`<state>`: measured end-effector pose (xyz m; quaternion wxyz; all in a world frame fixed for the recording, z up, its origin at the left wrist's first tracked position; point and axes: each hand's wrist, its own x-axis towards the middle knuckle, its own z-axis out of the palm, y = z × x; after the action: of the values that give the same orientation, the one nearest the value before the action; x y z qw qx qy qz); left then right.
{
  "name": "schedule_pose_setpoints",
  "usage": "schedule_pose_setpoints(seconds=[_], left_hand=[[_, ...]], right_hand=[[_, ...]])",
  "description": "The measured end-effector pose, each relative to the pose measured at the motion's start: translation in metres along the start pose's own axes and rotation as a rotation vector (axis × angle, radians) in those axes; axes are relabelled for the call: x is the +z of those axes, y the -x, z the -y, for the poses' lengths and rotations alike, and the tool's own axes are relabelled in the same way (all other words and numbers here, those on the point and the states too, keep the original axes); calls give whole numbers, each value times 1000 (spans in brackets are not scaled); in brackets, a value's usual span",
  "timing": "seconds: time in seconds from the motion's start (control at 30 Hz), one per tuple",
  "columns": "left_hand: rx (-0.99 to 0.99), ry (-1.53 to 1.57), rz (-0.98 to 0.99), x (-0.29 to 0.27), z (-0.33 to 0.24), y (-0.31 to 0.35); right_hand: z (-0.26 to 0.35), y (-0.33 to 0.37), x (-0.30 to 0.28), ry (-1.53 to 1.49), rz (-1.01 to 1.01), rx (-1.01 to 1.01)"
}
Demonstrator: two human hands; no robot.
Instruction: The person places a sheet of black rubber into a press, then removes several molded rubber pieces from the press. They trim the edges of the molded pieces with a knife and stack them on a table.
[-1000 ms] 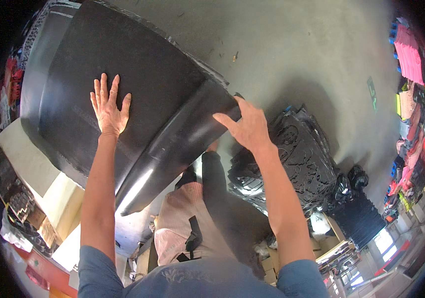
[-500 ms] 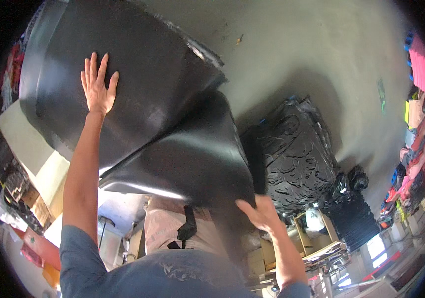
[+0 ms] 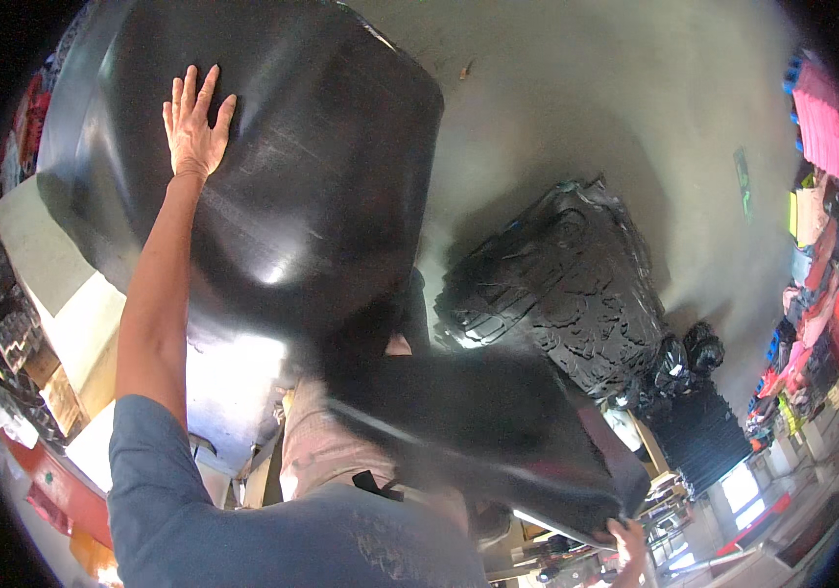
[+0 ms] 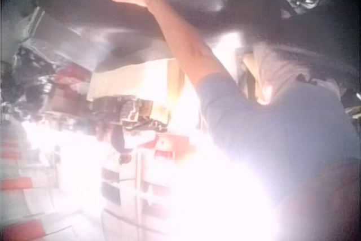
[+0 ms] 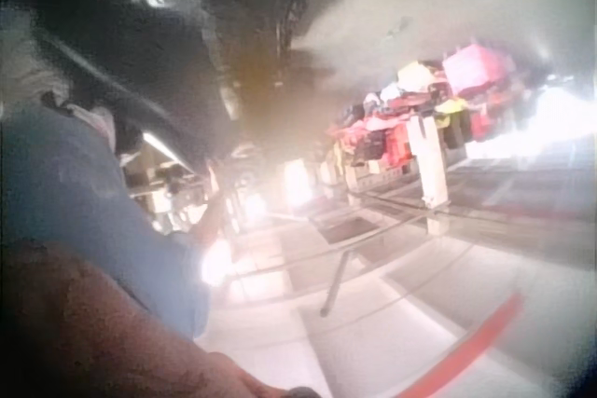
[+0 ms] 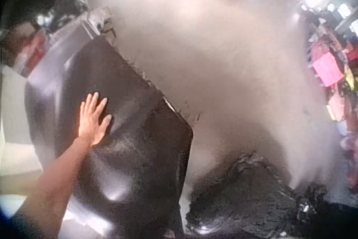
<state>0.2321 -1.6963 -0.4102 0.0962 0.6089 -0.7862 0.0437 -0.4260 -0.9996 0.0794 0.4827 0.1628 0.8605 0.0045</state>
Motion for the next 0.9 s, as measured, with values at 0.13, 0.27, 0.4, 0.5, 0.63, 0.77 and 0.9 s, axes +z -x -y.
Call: schedule_pose_setpoints(seconds=[0.13, 0.27, 0.4, 0.5, 0.63, 0.77, 0.9], left_hand=[[-38, -44, 29, 3, 0, 0], [-52, -106, 161, -10, -6, -5], [-167, -138, 284, -42, -29, 2], [-34, 216, 4, -77, -69, 43], [-106, 954, 559, -137, -143, 158], [-550, 1257, 888, -188, -180, 233], [-728, 1351, 703, -247, -137, 246]], right_hand=[[-24, 33, -47, 92, -310, -154], [2, 22, 1, 161, -406, -340], [46, 25, 76, -1, -330, -599], [78, 59, 125, -116, -275, -691], [101, 110, 166, -215, -168, -868], [82, 176, 163, -135, -221, -890], [68, 254, 153, -238, -66, -1199]])
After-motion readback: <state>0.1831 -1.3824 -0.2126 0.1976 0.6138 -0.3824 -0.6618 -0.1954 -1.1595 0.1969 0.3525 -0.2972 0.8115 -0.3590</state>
